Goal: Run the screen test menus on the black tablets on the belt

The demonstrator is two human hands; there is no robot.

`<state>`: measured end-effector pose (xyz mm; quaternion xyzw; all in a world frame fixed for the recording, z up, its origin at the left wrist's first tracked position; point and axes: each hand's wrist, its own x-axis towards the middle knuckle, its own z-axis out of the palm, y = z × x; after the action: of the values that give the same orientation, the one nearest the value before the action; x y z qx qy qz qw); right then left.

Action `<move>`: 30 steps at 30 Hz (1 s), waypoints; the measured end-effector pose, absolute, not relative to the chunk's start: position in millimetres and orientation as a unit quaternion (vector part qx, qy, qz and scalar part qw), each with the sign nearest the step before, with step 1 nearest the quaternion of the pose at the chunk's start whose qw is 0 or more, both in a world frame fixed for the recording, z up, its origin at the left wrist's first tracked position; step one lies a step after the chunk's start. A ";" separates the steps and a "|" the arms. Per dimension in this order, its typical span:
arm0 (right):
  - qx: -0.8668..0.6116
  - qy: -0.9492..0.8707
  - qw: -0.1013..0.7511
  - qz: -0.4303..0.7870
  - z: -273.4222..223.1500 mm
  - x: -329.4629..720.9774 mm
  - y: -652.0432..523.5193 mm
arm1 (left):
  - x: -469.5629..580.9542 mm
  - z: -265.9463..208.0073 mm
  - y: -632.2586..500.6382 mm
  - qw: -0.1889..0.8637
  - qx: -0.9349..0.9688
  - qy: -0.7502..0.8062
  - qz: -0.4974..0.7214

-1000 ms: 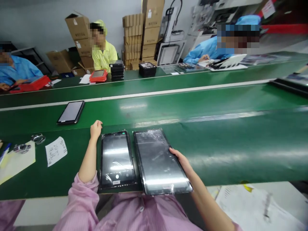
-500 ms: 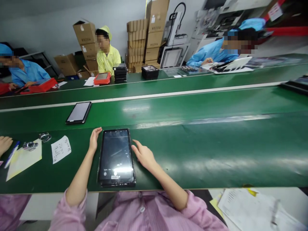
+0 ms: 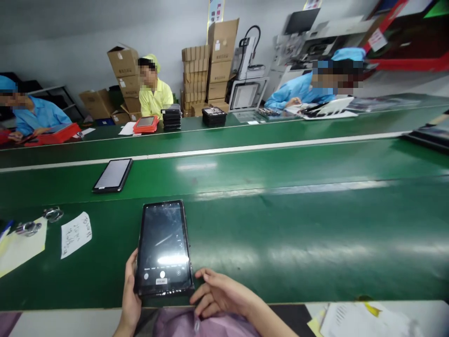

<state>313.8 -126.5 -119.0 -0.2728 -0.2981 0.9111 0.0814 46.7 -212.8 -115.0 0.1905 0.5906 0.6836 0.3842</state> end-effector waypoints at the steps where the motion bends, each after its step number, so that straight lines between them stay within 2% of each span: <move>1: -0.266 -0.274 0.077 0.921 -117.1 313.2 -121.3 | 48.4 -115.8 -204.6 0.386 0.190 0.587 0.686; 4: -0.277 -0.191 0.060 0.940 -105.7 320.2 -94.6 | 55.6 -121.9 -172.5 0.380 0.175 0.586 0.694; 7: -0.299 -0.097 0.084 0.946 -89.1 332.1 -58.5 | 69.9 -126.9 -125.9 0.355 0.183 0.587 0.704; 15: -0.364 -0.001 0.322 0.874 -71.4 305.3 49.7 | 82.1 -110.2 55.2 0.262 0.193 0.572 0.753; 19: -0.312 -0.141 0.455 0.822 -91.2 279.6 87.3 | 77.5 -109.8 106.2 0.190 0.129 0.572 0.787; 21: -0.303 -0.236 0.486 0.785 -105.6 274.7 91.0 | 69.0 -112.1 113.0 0.172 0.099 0.565 0.801; 26: -0.343 -0.518 0.428 0.656 -126.8 273.9 70.5 | -3.2 -107.2 106.4 0.165 -0.004 0.533 0.830; 30: -0.337 -0.722 0.357 0.488 -119.2 269.1 55.5 | -67.0 -93.0 95.7 0.241 -0.036 0.479 0.843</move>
<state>269.1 55.5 -119.2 -0.3375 -0.7217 0.4877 0.3569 -67.0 95.7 -93.0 -0.0361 0.4787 0.8434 0.2414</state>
